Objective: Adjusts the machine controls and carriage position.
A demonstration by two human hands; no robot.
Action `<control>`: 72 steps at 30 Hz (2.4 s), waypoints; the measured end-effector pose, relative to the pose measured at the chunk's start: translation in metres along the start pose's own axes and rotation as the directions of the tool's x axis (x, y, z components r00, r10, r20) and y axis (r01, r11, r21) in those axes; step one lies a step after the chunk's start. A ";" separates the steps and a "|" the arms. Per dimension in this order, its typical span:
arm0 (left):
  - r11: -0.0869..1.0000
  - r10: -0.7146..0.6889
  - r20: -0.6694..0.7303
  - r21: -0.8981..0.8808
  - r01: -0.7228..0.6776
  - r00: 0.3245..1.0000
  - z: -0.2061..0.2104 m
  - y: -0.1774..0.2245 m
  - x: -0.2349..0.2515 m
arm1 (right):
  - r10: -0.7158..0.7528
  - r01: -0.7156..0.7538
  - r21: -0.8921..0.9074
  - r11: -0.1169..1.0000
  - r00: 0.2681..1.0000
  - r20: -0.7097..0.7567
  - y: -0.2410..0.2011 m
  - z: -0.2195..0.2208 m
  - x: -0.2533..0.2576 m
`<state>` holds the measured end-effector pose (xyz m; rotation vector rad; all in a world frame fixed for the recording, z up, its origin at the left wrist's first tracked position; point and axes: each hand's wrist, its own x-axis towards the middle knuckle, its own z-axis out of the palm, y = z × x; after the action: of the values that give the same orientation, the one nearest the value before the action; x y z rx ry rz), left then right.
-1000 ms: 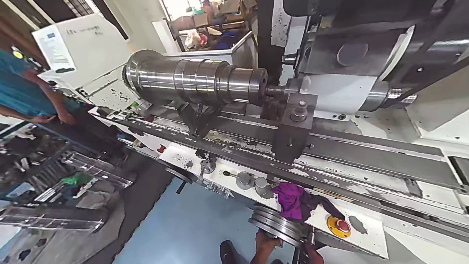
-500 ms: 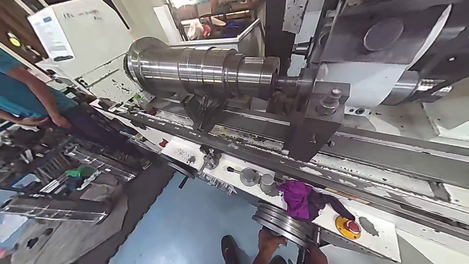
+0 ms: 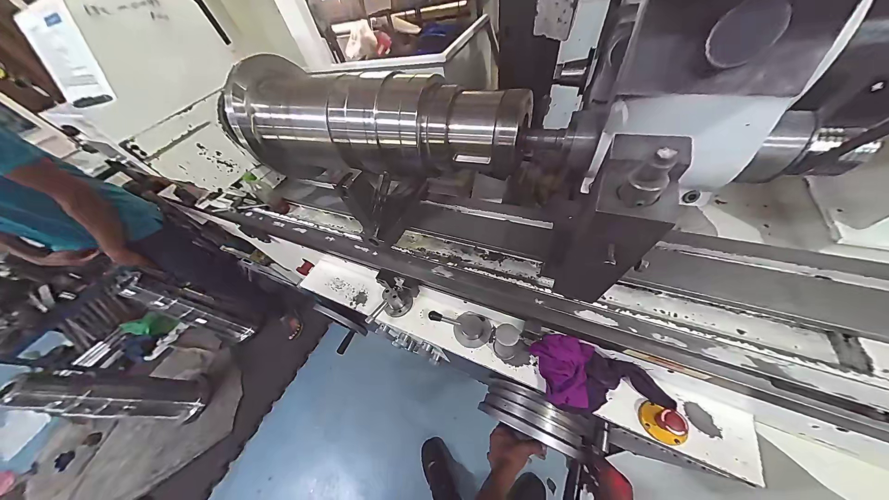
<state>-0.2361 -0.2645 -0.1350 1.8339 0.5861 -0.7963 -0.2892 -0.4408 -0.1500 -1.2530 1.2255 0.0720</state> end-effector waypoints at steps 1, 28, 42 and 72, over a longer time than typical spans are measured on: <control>1.000 0.000 0.003 0.010 0.000 1.000 0.000 0.000 0.000 | 0.002 -0.002 0.000 1.000 1.000 -0.007 -0.001 0.001 -0.002; 0.997 -0.002 0.016 0.081 0.001 1.000 0.002 0.004 -0.002 | -0.106 0.041 -0.456 0.889 0.987 -0.118 -0.026 0.011 0.008; 0.997 -0.023 0.004 0.076 0.023 1.000 0.010 0.004 -0.002 | -0.144 0.083 -0.469 0.879 0.985 -0.096 -0.029 0.002 0.004; 0.995 0.029 0.023 0.095 -0.031 0.999 0.027 0.001 -0.009 | -0.236 0.225 -0.159 0.961 0.970 -0.056 -0.016 -0.027 -0.022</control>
<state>-0.2480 -0.2904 -0.1347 1.9139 0.5138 -0.8355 -0.3063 -0.4549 -0.1185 -1.5362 1.1455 -0.0540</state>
